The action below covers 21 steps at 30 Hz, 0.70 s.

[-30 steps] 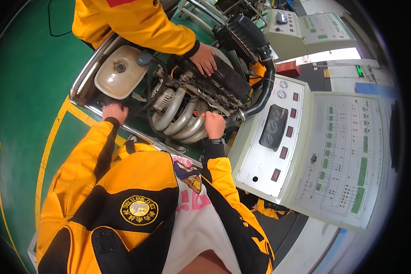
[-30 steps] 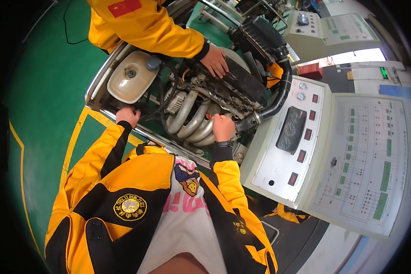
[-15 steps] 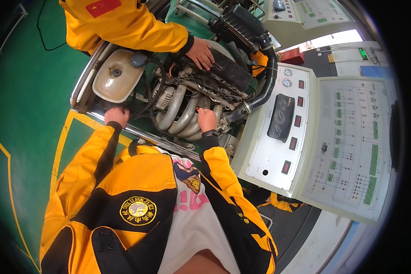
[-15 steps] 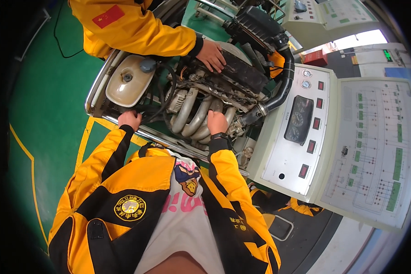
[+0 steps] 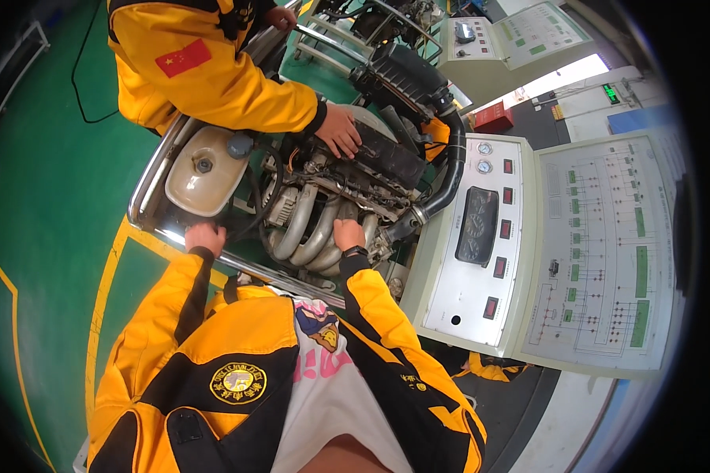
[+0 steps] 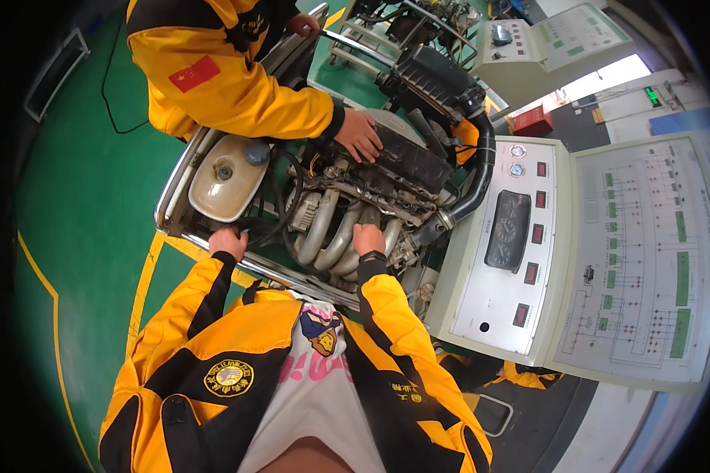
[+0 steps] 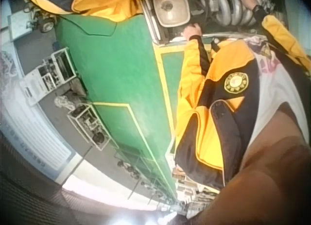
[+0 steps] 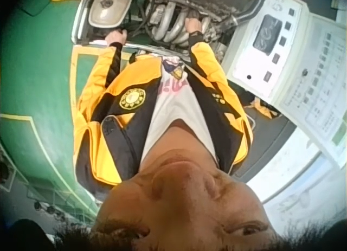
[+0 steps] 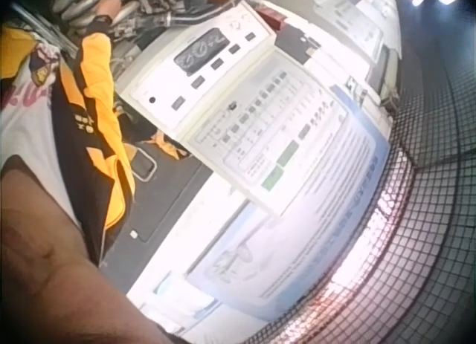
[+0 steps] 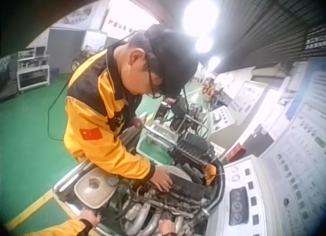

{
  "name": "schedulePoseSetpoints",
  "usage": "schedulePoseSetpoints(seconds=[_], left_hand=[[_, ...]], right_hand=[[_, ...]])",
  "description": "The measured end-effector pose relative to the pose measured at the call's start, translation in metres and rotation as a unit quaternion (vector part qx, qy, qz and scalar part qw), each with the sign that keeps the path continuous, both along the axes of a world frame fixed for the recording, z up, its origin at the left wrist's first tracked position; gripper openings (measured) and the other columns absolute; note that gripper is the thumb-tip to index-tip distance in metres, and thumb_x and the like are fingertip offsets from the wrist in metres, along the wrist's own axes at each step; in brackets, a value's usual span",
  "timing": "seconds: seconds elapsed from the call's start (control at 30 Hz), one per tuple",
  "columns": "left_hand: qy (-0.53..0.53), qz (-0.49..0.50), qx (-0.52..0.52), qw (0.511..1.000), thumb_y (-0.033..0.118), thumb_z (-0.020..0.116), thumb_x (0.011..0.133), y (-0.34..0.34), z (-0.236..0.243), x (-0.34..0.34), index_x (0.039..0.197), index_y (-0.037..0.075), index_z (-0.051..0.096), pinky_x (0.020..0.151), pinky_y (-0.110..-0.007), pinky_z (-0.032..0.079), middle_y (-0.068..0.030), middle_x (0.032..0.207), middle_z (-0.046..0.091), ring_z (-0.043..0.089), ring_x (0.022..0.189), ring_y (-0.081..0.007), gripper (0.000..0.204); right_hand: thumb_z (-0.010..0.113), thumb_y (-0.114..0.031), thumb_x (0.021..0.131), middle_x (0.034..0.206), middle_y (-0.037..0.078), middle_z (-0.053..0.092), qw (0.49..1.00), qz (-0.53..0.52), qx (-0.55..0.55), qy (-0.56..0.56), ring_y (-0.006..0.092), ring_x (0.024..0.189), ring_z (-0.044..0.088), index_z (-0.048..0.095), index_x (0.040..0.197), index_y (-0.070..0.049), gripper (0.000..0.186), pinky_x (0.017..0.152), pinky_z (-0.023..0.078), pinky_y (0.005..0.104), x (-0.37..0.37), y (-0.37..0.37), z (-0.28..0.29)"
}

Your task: The person uses an orange dipstick to check the fluid level in an engine, removing the stick, wiping it, and reinserting it while another person stands nearby.

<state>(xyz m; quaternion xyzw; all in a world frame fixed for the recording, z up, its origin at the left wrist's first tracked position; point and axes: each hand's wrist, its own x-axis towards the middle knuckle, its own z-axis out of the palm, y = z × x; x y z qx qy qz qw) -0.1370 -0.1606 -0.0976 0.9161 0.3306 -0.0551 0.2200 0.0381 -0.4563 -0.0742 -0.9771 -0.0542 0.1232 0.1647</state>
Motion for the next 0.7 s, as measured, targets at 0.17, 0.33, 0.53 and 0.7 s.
schedulePoseSetpoints(seconds=[0.17, 0.33, 0.53, 0.7], left_hand=[[-0.052, 0.013, 0.016, 0.998, 0.035, 0.057, 0.074, -0.005, -0.014, 0.0, 0.071, 0.005, 0.066, 0.068, -0.043, 0.049, -0.0175, 0.073, 0.064, 0.062, 0.072, -0.034, 0.032], [0.014, -0.011, -0.007, 1.0, 0.036, 0.053, 0.08, -0.002, 0.005, 0.002, 0.081, 0.004, 0.067, 0.074, -0.041, 0.049, -0.0167, 0.083, 0.065, 0.062, 0.079, -0.0327, 0.035], [0.066, -0.027, -0.01, 0.997, 0.038, 0.051, 0.086, -0.002, 0.016, 0.007, 0.088, 0.005, 0.068, 0.077, -0.039, 0.05, -0.0151, 0.089, 0.067, 0.063, 0.084, -0.0313, 0.037], [0.014, -0.037, 0.034, 0.999, 0.04, 0.054, 0.078, -0.003, -0.014, 0.005, 0.079, 0.007, 0.069, 0.072, -0.042, 0.05, -0.0165, 0.08, 0.065, 0.063, 0.078, -0.0333, 0.036]], right_hand=[[0.049, -0.03, 0.082, 0.069, 0.022, 0.059, 0.993, 0.057, 0.011, -0.103, 0.0414, 0.066, 0.055, 0.062, 0.066, 0.002, 0.039, 0.063, 0.045, 0.0492, -0.001, -0.018, -0.016], [0.051, -0.032, 0.081, 0.062, 0.021, 0.056, 0.996, -0.008, 0.05, -0.073, 0.04, 0.06, 0.052, 0.059, 0.06, 0.002, 0.04, 0.056, 0.042, 0.0482, -0.022, -0.013, 0.055], [0.048, -0.032, 0.081, 0.069, 0.022, 0.059, 0.994, -0.058, 0.069, -0.057, 0.0409, 0.068, 0.057, 0.063, 0.069, 0.0, 0.037, 0.061, 0.045, 0.0466, -0.03, 0.0, 0.072], [0.045, -0.033, 0.085, 0.075, 0.021, 0.062, 0.997, -0.037, 0.042, -0.061, 0.0398, 0.072, 0.059, 0.065, 0.071, 0.001, 0.041, 0.066, 0.048, 0.0461, -0.018, -0.014, 0.018]])
